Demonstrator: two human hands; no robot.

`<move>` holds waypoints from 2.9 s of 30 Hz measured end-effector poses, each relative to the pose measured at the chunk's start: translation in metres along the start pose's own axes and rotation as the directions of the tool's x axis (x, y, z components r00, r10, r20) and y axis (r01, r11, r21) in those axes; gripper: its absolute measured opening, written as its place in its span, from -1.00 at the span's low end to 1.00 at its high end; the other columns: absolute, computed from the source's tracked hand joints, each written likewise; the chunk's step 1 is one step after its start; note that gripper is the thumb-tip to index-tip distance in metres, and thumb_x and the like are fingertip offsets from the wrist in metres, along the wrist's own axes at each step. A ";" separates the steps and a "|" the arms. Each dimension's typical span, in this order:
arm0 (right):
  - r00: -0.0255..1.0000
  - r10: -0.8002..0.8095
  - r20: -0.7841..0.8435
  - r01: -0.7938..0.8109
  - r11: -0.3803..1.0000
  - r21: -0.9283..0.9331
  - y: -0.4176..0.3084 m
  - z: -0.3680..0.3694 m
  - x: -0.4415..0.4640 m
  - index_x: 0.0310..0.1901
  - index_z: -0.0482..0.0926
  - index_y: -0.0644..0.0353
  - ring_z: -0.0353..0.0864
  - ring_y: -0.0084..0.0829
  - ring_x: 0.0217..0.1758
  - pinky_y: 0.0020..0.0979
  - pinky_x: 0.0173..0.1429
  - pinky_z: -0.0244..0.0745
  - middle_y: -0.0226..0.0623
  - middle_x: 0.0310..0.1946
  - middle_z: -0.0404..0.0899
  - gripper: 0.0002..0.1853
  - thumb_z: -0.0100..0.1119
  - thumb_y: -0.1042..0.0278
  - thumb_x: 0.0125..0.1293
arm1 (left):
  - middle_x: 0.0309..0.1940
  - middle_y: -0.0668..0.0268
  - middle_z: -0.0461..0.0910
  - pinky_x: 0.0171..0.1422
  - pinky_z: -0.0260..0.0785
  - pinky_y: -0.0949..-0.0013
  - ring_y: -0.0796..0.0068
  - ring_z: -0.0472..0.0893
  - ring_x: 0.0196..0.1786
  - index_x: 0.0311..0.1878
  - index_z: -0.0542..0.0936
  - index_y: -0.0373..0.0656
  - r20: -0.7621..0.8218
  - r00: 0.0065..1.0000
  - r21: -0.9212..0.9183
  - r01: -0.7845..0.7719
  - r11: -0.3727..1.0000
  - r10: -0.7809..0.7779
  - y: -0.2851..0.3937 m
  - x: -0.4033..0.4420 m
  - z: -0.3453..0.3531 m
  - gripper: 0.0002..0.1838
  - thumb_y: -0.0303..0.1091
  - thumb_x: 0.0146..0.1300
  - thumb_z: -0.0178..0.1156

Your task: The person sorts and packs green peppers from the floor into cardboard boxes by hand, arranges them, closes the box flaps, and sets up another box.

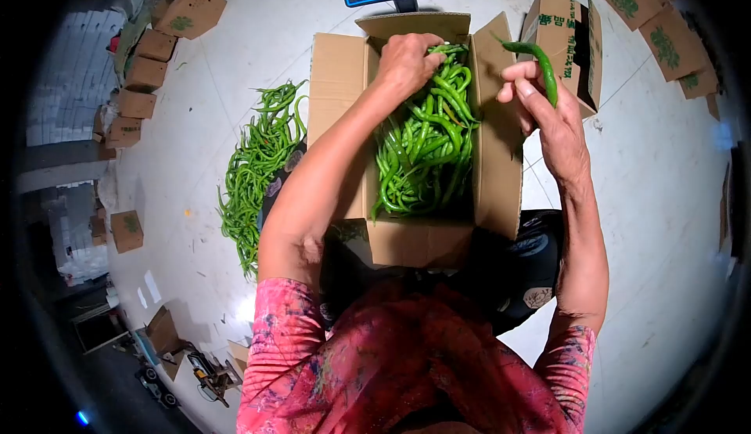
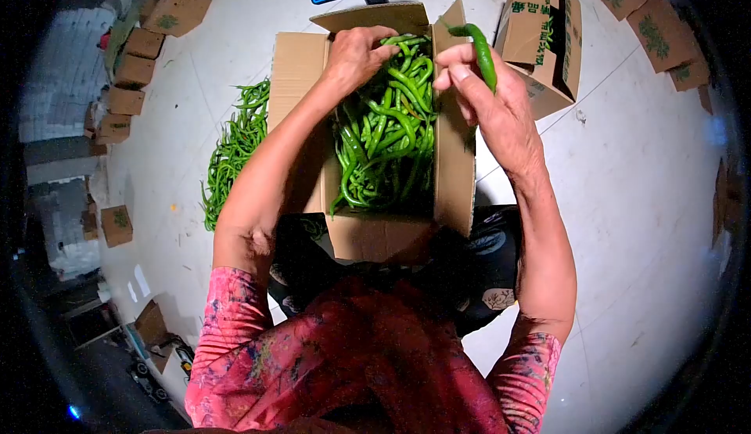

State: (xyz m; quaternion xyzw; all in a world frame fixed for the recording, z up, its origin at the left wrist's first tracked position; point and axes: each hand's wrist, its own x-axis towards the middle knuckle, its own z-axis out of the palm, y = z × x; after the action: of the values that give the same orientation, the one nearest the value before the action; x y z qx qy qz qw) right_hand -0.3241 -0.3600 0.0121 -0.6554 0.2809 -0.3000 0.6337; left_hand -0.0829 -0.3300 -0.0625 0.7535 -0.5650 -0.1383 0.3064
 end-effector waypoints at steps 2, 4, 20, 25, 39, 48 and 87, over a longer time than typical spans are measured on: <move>0.999 0.004 0.053 -0.008 0.997 0.078 0.000 0.001 0.001 0.01 0.52 0.27 0.29 -0.71 -0.50 -0.62 -0.41 0.24 -0.40 -0.32 0.59 -0.71 0.01 0.23 0.47 | -0.26 -0.04 0.69 0.06 0.48 0.06 -0.09 0.66 -0.13 -0.05 0.69 -0.21 0.064 0.998 0.053 -0.023 0.998 0.020 0.001 0.014 0.009 -0.65 -0.22 0.14 0.35; 0.997 0.029 0.070 -0.036 0.995 0.091 0.001 0.000 0.003 0.01 0.52 0.27 0.29 -0.71 -0.49 -0.62 -0.41 0.25 -0.39 -0.31 0.59 -0.72 0.01 0.24 0.47 | -0.25 -0.03 0.68 0.06 0.48 0.07 -0.08 0.66 -0.14 -0.03 0.68 -0.21 -0.072 0.997 -0.045 -0.009 0.999 0.006 0.002 0.020 0.018 -0.63 -0.20 0.15 0.35; 0.963 -0.042 0.267 0.212 0.729 -0.651 0.029 0.039 -0.008 -0.03 0.44 0.35 0.55 0.17 0.00 -0.01 0.10 0.41 0.19 -0.12 0.57 -0.69 0.15 0.29 0.34 | -0.39 0.45 0.59 -0.30 0.37 0.56 0.70 0.50 -0.38 -0.17 0.64 -0.21 0.287 0.929 -0.712 0.370 0.597 -0.234 0.048 -0.069 -0.030 -0.85 -0.36 0.26 0.26; 0.968 0.126 0.216 0.061 0.719 -0.692 0.010 0.022 -0.008 -0.11 0.49 0.37 0.53 0.18 0.00 -0.01 0.10 0.41 0.21 -0.14 0.57 -0.74 0.17 0.34 0.32 | -0.41 0.45 0.56 -0.39 0.41 0.61 0.72 0.48 -0.47 -0.10 0.62 -0.27 0.245 0.908 -0.748 0.401 0.529 -0.341 0.005 -0.046 -0.037 -0.85 -0.42 0.36 0.17; 0.901 0.217 0.376 0.175 0.611 -0.772 0.007 0.024 -0.020 0.06 0.48 0.28 0.54 0.10 -0.04 -0.12 0.05 0.48 0.04 -0.07 0.56 -0.66 0.21 0.44 0.25 | -0.27 0.02 0.71 -0.14 0.57 0.26 0.35 0.72 -0.34 0.03 0.66 -0.18 0.054 0.966 0.010 0.251 0.968 -0.251 -0.066 0.011 0.008 -0.68 -0.31 0.22 0.29; 0.840 0.087 0.536 0.453 0.431 -0.780 0.061 0.044 -0.028 0.12 0.46 0.31 0.45 -0.02 0.18 -0.17 0.28 0.40 0.03 0.18 0.42 -0.59 0.15 0.44 0.22 | -0.02 -0.03 0.59 0.21 0.38 0.09 -0.04 0.53 0.06 0.09 0.62 -0.18 -0.235 0.964 0.089 -0.106 0.990 0.124 -0.072 -0.037 0.024 -0.63 -0.31 0.21 0.25; 0.979 -0.109 0.173 0.204 0.574 -0.793 0.025 0.024 -0.016 -0.08 0.60 0.32 0.66 0.09 -0.20 -0.03 -0.06 0.52 0.15 -0.28 0.63 -0.79 0.16 0.46 0.30 | -0.23 0.10 0.61 0.04 0.48 0.09 0.04 0.60 -0.09 -0.09 0.65 -0.20 0.134 0.912 0.171 -0.406 0.898 0.387 -0.024 -0.095 0.019 -0.76 -0.49 0.13 0.28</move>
State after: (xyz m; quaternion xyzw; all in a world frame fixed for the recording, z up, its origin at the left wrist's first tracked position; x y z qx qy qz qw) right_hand -0.3164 -0.3332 -0.0135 -0.9080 0.2935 -0.1602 0.2525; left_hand -0.1057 -0.2429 -0.1050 0.6412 -0.7318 -0.0531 0.2250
